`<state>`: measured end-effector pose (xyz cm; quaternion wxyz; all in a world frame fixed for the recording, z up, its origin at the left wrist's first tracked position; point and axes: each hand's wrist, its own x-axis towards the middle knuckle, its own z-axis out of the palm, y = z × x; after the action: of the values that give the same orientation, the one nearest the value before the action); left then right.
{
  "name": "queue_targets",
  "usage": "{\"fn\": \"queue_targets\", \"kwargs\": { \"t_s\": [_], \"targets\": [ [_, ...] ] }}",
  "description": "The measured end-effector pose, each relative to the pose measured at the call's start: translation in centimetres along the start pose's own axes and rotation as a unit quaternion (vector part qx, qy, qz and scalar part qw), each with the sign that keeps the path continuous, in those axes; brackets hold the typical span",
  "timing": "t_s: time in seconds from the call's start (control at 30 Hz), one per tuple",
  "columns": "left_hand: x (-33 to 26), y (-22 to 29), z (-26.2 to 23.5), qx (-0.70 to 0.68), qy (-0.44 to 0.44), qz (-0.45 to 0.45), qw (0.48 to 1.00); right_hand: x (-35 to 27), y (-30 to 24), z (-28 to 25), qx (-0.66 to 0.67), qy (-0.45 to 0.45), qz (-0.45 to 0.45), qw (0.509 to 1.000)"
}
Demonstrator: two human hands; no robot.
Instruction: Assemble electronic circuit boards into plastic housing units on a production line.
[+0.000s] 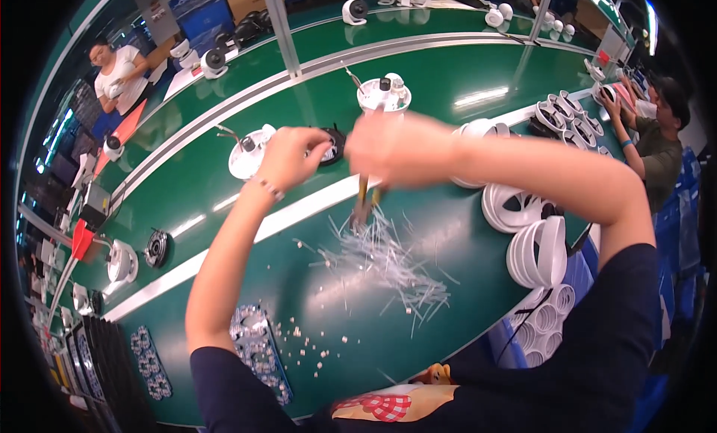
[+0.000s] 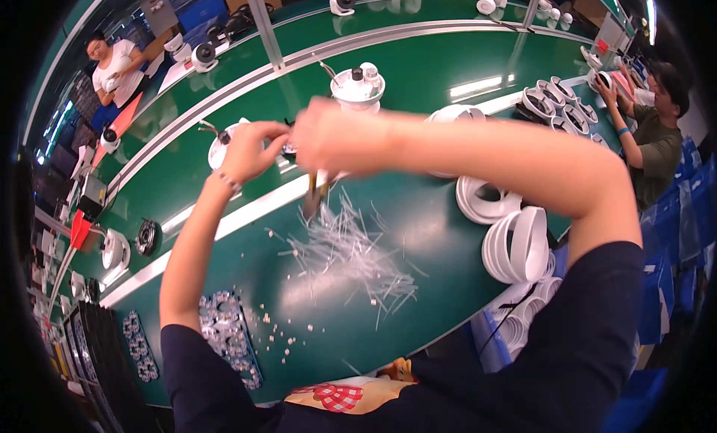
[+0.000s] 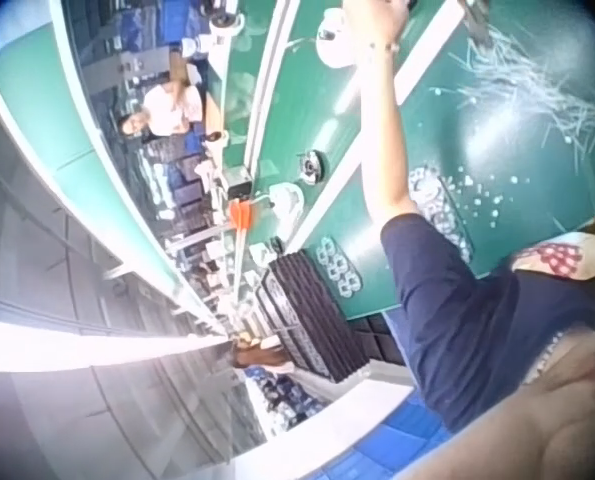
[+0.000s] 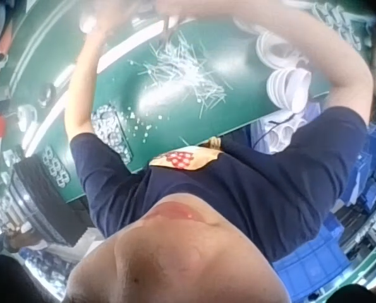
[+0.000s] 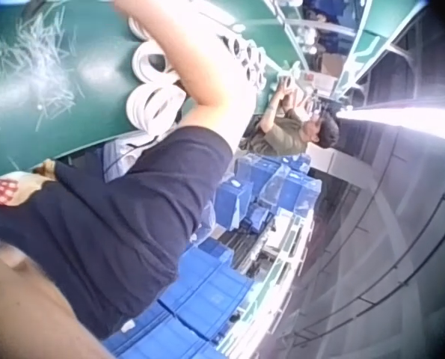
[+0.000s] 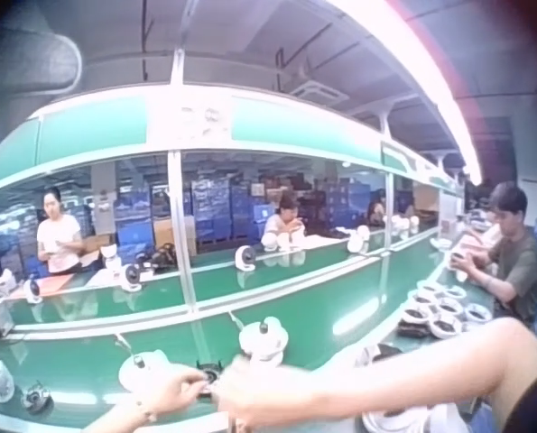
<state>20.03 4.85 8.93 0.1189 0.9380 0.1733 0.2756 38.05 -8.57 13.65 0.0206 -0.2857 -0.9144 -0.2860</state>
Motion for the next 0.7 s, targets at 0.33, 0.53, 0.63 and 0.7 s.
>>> {"fn": "queue_targets", "kwargs": {
  "t_s": [0.33, 0.53, 0.63, 0.7],
  "targets": [
    [13.7, -5.0, 15.6, 0.006, -0.005, -0.302, 0.953, -6.1, 20.8, 9.2, -0.235, -0.154, 0.171, 0.944],
    [15.4, -6.3, 16.6, -0.004, 0.052, -0.223, 0.973, -5.6, 22.1, 13.0, -0.236, -0.189, 0.091, 0.949],
    [16.2, -6.5, 16.4, -0.039, 0.042, -0.223, 0.973, -5.8, 22.1, 14.2, -0.234, -0.206, 0.092, 0.946],
    [16.8, -6.2, 16.4, -0.025, 0.035, -0.209, 0.977, -6.1, 22.2, 14.7, -0.241, -0.214, 0.103, 0.941]
  ]
}}
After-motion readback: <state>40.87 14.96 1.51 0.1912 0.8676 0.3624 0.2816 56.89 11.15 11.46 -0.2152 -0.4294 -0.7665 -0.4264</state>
